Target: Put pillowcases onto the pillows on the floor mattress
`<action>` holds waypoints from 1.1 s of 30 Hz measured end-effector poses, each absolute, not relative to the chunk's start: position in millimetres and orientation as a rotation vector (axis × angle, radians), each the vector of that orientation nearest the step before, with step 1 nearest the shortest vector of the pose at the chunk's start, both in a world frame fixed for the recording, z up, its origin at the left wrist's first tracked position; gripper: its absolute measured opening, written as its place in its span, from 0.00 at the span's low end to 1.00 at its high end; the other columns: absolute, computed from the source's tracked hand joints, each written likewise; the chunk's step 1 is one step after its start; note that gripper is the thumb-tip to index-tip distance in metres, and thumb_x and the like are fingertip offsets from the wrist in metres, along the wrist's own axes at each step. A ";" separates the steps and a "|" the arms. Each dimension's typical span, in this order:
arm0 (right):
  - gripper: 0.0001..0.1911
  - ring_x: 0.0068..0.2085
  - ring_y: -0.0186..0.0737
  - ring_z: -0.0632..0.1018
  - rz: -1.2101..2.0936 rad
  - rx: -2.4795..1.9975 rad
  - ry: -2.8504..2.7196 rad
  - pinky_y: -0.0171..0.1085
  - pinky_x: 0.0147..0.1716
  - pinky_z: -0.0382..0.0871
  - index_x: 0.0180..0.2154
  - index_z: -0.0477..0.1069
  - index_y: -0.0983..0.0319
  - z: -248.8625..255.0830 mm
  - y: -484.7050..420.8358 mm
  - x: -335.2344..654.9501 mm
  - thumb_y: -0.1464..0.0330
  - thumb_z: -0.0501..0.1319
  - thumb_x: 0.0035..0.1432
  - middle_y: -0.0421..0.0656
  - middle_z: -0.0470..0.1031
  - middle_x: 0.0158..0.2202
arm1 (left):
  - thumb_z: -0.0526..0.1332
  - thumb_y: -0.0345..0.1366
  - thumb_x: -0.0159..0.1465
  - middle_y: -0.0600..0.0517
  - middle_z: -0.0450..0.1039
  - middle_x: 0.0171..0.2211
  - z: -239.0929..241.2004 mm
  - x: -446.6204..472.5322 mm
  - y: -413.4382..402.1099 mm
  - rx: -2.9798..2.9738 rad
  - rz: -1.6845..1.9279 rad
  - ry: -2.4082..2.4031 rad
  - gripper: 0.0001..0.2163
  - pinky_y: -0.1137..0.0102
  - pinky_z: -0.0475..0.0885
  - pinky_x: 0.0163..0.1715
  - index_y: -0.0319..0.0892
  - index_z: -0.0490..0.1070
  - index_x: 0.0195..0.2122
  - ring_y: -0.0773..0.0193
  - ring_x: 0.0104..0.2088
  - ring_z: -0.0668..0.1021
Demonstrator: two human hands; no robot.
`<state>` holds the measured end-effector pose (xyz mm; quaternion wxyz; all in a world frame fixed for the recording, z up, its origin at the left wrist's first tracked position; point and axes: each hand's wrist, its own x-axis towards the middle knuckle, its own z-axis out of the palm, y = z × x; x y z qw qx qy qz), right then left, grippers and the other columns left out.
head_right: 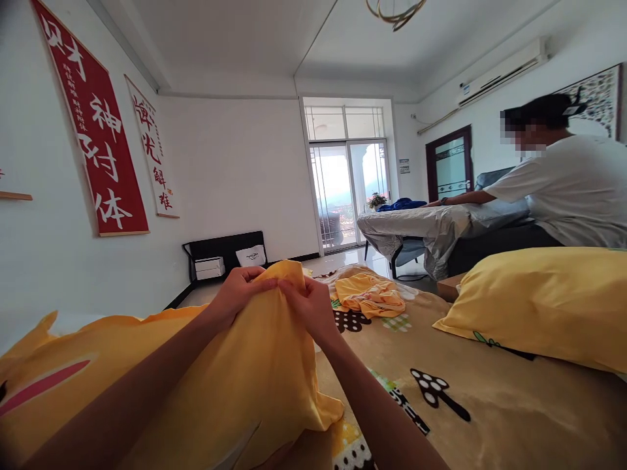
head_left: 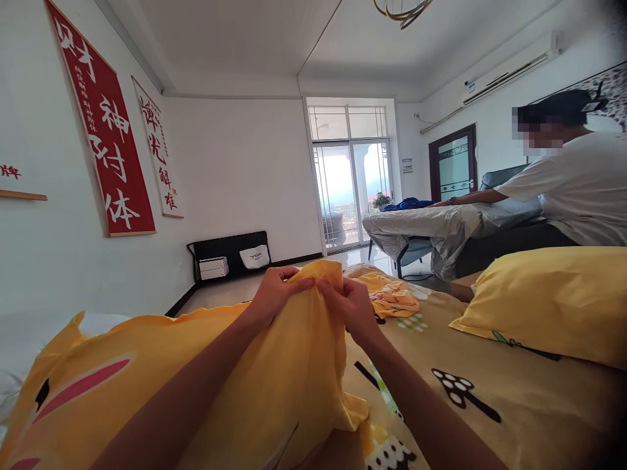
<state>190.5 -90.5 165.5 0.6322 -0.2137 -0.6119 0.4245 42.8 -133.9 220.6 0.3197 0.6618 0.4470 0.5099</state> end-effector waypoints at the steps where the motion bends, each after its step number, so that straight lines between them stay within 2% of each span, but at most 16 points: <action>1: 0.19 0.27 0.39 0.71 0.939 -0.496 -1.410 0.35 0.24 0.63 0.24 0.73 0.62 164.4 -88.9 190.2 0.52 0.68 0.45 0.40 0.72 0.23 | 0.68 0.48 0.50 0.54 0.71 0.25 220.6 42.9 -134.4 1.733 1.351 1.162 0.15 0.74 0.64 0.23 0.40 0.74 0.28 0.67 0.24 0.71; 7: 0.16 0.29 0.40 0.72 0.970 -0.417 -1.420 0.35 0.27 0.65 0.28 0.73 0.61 166.4 -86.1 191.3 0.54 0.66 0.48 0.39 0.74 0.26 | 0.62 0.48 0.56 0.56 0.64 0.23 215.6 38.7 -131.3 1.868 1.471 1.207 0.15 0.74 0.58 0.23 0.40 0.70 0.27 0.70 0.24 0.65; 13: 0.13 0.32 0.42 0.75 0.894 -0.437 -1.442 0.36 0.30 0.67 0.30 0.77 0.60 171.2 -85.5 194.0 0.59 0.67 0.43 0.40 0.77 0.29 | 0.55 0.46 0.62 0.57 0.61 0.24 201.5 40.4 -126.5 2.015 1.667 1.326 0.13 0.73 0.57 0.25 0.42 0.65 0.27 0.69 0.25 0.63; 16: 0.09 0.31 0.41 0.74 0.860 -0.472 -1.428 0.35 0.29 0.66 0.26 0.75 0.61 170.9 -82.8 197.3 0.61 0.65 0.44 0.39 0.76 0.26 | 0.53 0.46 0.63 0.57 0.59 0.24 197.3 41.1 -125.8 1.994 1.682 1.341 0.13 0.72 0.56 0.25 0.42 0.63 0.27 0.69 0.25 0.61; 19: 0.11 0.28 0.40 0.73 0.866 -0.502 -1.412 0.35 0.26 0.64 0.25 0.75 0.61 170.2 -78.7 202.0 0.59 0.64 0.47 0.39 0.75 0.24 | 0.52 0.43 0.63 0.57 0.57 0.24 195.9 39.8 -125.6 1.980 1.683 1.376 0.12 0.72 0.56 0.26 0.43 0.60 0.26 0.68 0.25 0.60; 23: 0.14 0.30 0.41 0.74 0.915 -0.452 -1.372 0.36 0.29 0.66 0.28 0.78 0.60 169.1 -73.7 204.6 0.56 0.66 0.46 0.41 0.77 0.28 | 0.51 0.41 0.63 0.57 0.56 0.24 194.0 38.4 -125.1 1.960 1.691 1.345 0.11 0.72 0.56 0.27 0.43 0.59 0.26 0.68 0.27 0.61; 30: 0.17 0.31 0.42 0.75 1.056 -0.405 -1.318 0.37 0.30 0.68 0.29 0.80 0.60 169.5 -79.3 192.4 0.53 0.69 0.44 0.41 0.78 0.28 | 0.52 0.42 0.64 0.58 0.53 0.24 185.8 37.4 -123.8 1.694 1.789 1.178 0.12 0.74 0.58 0.27 0.43 0.56 0.26 0.69 0.25 0.58; 33: 0.18 0.30 0.41 0.75 1.085 -0.396 -1.327 0.37 0.29 0.67 0.28 0.80 0.60 168.9 -81.1 186.7 0.53 0.69 0.43 0.41 0.77 0.26 | 0.52 0.43 0.65 0.58 0.55 0.25 186.2 37.9 -124.0 1.753 1.714 1.171 0.13 0.74 0.59 0.29 0.43 0.57 0.26 0.69 0.27 0.60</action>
